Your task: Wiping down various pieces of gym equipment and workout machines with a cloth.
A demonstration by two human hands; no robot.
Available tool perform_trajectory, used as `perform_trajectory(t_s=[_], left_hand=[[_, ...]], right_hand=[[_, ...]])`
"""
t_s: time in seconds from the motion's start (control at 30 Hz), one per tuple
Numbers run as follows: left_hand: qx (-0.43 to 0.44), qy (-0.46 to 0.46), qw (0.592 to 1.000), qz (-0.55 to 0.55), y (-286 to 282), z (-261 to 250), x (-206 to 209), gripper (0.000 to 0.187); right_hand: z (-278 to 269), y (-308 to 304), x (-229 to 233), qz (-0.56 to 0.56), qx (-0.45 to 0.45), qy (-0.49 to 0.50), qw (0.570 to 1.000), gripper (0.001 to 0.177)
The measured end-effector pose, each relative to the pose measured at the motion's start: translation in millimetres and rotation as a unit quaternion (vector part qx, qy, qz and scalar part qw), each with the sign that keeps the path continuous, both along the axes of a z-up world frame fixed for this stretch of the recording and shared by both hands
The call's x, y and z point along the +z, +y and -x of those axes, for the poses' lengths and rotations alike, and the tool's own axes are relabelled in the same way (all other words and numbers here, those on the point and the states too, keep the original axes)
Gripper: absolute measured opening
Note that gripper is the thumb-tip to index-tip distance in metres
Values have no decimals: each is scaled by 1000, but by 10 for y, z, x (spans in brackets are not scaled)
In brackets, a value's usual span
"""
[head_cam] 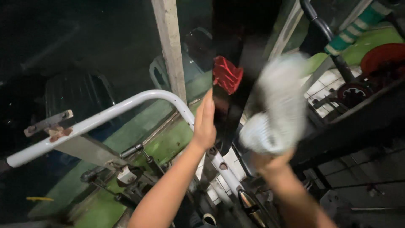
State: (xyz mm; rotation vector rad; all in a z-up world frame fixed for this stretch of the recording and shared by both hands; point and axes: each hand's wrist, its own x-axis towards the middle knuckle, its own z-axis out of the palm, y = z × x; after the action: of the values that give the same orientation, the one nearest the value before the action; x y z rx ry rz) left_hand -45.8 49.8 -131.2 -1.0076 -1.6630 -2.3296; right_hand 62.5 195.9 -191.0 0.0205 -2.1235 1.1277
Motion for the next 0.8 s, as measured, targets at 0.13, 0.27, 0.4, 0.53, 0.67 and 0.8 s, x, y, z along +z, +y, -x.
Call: perform_trajectory(t_s=[0.13, 0.27, 0.4, 0.53, 0.67, 0.8], left_hand=[[-118, 72, 990, -39, -104, 104, 428, 66], [-278, -32, 951, -128, -123, 309, 78, 69], [-418, -237, 851, -211, -380, 364, 18, 74], [-518, -201, 816, -159, -482, 486, -100, 87], [-410, -57, 909, -44, -637, 367, 456, 77], [-360, 89, 926, -69, -701, 261, 883, 77]], right_hand=[[9, -464, 1651, -160, -106, 84, 978, 43], [140, -972, 1921, -317, -213, 154, 911, 57], [110, -1076, 1207, -384, -219, 162, 882, 51], [-127, -991, 353, -357, -173, 58, 916, 49], [-401, -908, 515, -340, -135, 146, 919, 53], [-249, -1255, 1901, -402, -261, 170, 861, 60]])
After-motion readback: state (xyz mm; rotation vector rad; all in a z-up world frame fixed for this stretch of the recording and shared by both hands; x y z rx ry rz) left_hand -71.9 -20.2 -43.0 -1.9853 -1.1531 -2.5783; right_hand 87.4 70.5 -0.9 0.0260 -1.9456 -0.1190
